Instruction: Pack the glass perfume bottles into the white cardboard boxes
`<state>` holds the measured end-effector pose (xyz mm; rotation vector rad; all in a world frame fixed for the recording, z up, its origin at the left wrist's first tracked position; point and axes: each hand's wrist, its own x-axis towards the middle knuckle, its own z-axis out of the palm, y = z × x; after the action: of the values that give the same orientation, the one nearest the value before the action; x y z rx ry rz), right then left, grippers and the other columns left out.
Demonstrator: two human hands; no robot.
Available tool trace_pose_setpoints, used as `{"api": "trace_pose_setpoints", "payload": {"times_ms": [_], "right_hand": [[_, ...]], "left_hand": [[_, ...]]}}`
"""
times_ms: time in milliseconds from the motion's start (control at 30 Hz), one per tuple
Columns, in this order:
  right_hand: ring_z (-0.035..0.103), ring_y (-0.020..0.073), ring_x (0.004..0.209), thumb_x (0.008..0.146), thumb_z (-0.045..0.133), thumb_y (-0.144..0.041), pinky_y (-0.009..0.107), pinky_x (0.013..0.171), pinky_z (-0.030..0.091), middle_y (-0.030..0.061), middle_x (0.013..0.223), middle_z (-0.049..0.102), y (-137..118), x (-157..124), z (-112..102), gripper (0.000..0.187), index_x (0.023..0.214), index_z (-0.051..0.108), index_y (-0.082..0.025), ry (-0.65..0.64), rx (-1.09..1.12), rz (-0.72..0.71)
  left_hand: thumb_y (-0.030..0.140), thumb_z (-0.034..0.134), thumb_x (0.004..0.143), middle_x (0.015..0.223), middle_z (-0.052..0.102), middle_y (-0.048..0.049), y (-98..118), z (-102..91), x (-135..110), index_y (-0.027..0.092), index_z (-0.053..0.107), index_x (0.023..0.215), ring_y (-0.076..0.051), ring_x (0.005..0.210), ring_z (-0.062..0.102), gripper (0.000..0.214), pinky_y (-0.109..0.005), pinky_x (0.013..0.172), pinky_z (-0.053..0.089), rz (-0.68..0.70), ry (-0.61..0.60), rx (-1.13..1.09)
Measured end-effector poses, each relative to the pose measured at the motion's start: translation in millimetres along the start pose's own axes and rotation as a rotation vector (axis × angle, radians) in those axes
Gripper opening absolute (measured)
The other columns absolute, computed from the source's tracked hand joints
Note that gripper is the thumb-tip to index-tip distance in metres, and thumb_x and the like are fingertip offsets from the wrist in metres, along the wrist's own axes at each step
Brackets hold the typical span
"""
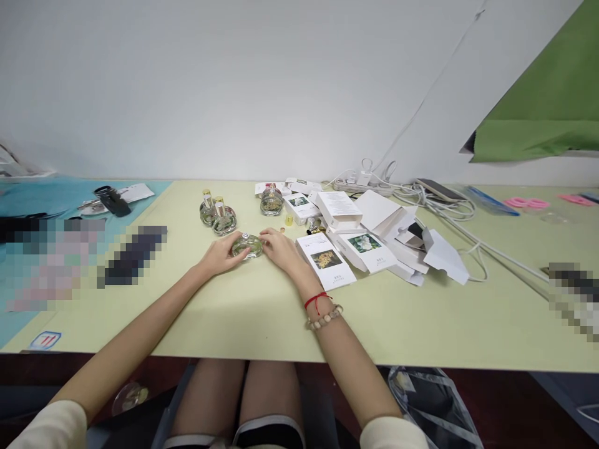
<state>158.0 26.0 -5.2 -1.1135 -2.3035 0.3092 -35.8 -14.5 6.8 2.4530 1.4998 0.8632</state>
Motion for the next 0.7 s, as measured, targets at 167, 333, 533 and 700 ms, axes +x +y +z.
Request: {"api": "trace_pose_setpoints", "payload": {"times_ms": [167, 333, 533, 700], "right_hand": [[0.057, 0.0162, 0.086, 0.079, 0.045, -0.010, 0.027, 0.072, 0.044, 0.0046, 0.092, 0.063, 11.2, -0.3, 2.0, 0.026, 0.085, 0.067, -0.021, 0.012, -0.116, 0.081], [0.057, 0.0134, 0.070, 0.076, 0.045, -0.010, 0.028, 0.070, 0.044, 0.0048, 0.104, 0.059, 15.7, -1.0, -7.6, 0.027, 0.090, 0.066, -0.020, 0.098, -0.097, 0.142], [0.049, 0.0263, 0.102, 0.080, 0.041, -0.008, 0.047, 0.089, 0.028, 0.0086, 0.106, 0.061, 17.2, -0.5, -11.3, 0.031, 0.099, 0.063, -0.020, 0.256, -0.320, 0.183], [0.049, 0.0264, 0.101, 0.081, 0.042, -0.009, 0.052, 0.095, 0.019, 0.0089, 0.101, 0.063, 25.6, -4.0, -5.2, 0.028, 0.096, 0.062, -0.020, 0.165, -0.390, 0.147]], "left_hand": [[0.045, 0.042, 0.082, 0.075, 0.058, 0.0002, 0.4, 0.0, -0.5, 0.021, 0.050, 0.097, -0.012, 0.061, 0.053, 0.030, -0.022, 0.054, 0.033, -0.010, -0.006, 0.014], [0.046, 0.042, 0.082, 0.076, 0.059, 0.0006, 0.7, -0.9, -0.9, 0.021, 0.050, 0.096, -0.011, 0.060, 0.052, 0.030, -0.022, 0.054, 0.034, -0.006, -0.005, 0.007], [0.046, 0.044, 0.080, 0.073, 0.058, 0.0011, 2.3, -0.6, -1.4, 0.022, 0.050, 0.097, -0.012, 0.060, 0.053, 0.030, -0.023, 0.056, 0.036, -0.034, -0.021, -0.024], [0.044, 0.048, 0.077, 0.069, 0.058, 0.0021, 3.0, 1.0, -1.5, 0.023, 0.050, 0.097, -0.014, 0.063, 0.055, 0.029, -0.023, 0.056, 0.036, -0.047, -0.071, -0.012]]}}
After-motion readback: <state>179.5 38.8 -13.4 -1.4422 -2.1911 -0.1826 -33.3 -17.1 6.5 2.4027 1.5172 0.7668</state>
